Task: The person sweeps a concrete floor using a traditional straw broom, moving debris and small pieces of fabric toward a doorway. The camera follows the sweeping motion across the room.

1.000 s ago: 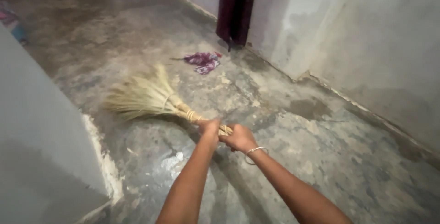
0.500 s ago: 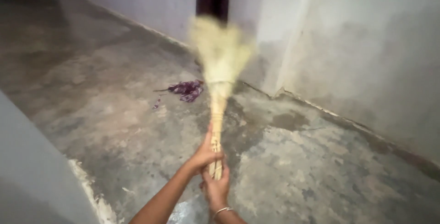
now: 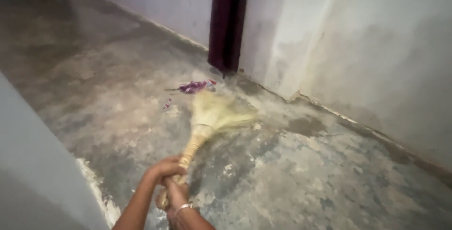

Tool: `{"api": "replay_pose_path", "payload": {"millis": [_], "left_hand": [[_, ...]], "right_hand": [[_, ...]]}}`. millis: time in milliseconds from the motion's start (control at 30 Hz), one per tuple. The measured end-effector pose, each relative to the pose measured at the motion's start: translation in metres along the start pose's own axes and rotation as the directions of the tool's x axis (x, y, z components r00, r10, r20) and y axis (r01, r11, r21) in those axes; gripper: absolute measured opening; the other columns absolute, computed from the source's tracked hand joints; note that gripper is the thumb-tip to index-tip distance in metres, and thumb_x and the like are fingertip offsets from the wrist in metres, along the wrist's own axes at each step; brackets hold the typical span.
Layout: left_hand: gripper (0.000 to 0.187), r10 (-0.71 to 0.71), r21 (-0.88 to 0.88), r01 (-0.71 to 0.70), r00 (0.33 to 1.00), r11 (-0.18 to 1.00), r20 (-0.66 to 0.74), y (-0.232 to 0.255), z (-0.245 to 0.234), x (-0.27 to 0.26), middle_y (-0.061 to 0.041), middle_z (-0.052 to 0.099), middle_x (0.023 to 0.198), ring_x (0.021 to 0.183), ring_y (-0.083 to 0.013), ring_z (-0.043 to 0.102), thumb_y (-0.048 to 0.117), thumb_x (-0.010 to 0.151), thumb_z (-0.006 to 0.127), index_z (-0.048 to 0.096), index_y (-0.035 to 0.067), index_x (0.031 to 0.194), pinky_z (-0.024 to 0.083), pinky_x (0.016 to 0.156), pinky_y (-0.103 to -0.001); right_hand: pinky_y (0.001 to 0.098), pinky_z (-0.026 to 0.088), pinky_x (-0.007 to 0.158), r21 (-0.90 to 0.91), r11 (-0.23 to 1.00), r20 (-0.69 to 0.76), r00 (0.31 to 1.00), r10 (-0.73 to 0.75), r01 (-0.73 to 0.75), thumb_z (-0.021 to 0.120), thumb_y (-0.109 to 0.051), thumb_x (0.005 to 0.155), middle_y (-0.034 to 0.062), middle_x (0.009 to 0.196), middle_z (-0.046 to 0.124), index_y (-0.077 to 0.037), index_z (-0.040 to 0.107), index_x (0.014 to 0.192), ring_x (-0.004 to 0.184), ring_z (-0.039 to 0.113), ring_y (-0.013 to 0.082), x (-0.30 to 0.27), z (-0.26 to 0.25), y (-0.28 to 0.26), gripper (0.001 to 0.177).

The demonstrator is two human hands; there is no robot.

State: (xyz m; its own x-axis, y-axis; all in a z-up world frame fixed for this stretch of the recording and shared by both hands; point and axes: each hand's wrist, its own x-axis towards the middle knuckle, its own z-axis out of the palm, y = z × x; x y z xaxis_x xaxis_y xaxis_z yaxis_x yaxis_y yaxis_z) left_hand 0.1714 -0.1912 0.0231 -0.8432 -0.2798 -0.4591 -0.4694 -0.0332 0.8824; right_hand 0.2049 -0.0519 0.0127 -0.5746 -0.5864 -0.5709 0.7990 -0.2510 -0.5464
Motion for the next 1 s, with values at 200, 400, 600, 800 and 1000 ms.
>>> {"api": "replay_pose_path", "payload": {"millis": [200, 400, 600, 800, 1000], "left_hand": [[0.041, 0.268, 0.156, -0.219, 0.836, 0.963, -0.478, 0.040, -0.019, 0.013, -0.017, 0.077, 0.095, 0.080, -0.0248, 0.071, 0.014, 0.079, 0.076, 0.072, 0.000, 0.117, 0.057, 0.070, -0.039], [0.037, 0.273, 0.202, -0.193, 0.805, 0.960, -0.527, 0.017, 0.008, -0.003, -0.013, 0.075, 0.097, 0.082, -0.0213, 0.069, 0.021, 0.082, 0.078, 0.070, 0.005, 0.115, 0.055, 0.072, -0.038], [0.030, 0.230, -0.107, -0.334, 0.816, 0.937, -0.531, 0.032, 0.006, 0.008, -0.012, 0.074, 0.094, 0.079, -0.0248, 0.071, 0.008, 0.084, 0.071, 0.070, 0.005, 0.114, 0.057, 0.068, -0.041], [0.026, 0.037, -0.256, -0.144, 0.924, 0.956, -0.380, -0.001, 0.026, -0.006, -0.011, 0.073, 0.092, 0.076, -0.0253, 0.070, 0.006, 0.087, 0.070, 0.070, 0.006, 0.113, 0.058, 0.060, -0.042], [0.046, 0.119, -0.264, -0.214, 0.935, 0.940, -0.335, 0.084, 0.048, -0.086, -0.009, 0.068, 0.095, 0.073, -0.0247, 0.066, 0.008, 0.091, 0.066, 0.059, 0.017, 0.136, 0.055, 0.058, -0.043]], "right_hand": [[0.0345, 0.053, 0.045, -0.328, 0.919, 0.311, 0.943, -0.114, 0.220, 0.076, -0.016, 0.089, 0.0086, 0.079, 0.068, -0.003, 0.065, 0.106, 0.057, 0.066, 0.0190, 0.006, 0.040, -0.092, 0.024], [0.0349, 0.052, 0.045, -0.624, 0.717, 0.260, 0.948, -0.185, 0.311, 0.082, -0.021, 0.084, 0.0081, 0.073, 0.068, 0.001, 0.067, 0.096, 0.054, 0.065, 0.0185, -0.039, 0.019, -0.104, 0.029], [0.0342, 0.053, 0.048, -0.610, 0.710, 0.280, 0.934, -0.224, 0.353, 0.081, -0.018, 0.078, 0.0115, 0.075, 0.072, 0.005, 0.072, 0.094, 0.058, 0.068, 0.0179, -0.033, 0.030, -0.119, 0.030], [0.0392, 0.054, 0.045, -0.753, 0.613, 0.163, 0.971, -0.175, 0.237, 0.077, -0.025, 0.080, 0.0138, 0.074, 0.068, 0.003, 0.070, 0.092, 0.054, 0.066, 0.0223, -0.070, 0.008, -0.108, 0.031], [0.0377, 0.053, 0.048, -0.627, 0.662, 0.220, 0.909, -0.355, 0.410, 0.080, -0.024, 0.084, 0.0152, 0.083, 0.071, 0.009, 0.071, 0.107, 0.059, 0.067, 0.0206, -0.116, 0.024, -0.126, 0.042]]}}
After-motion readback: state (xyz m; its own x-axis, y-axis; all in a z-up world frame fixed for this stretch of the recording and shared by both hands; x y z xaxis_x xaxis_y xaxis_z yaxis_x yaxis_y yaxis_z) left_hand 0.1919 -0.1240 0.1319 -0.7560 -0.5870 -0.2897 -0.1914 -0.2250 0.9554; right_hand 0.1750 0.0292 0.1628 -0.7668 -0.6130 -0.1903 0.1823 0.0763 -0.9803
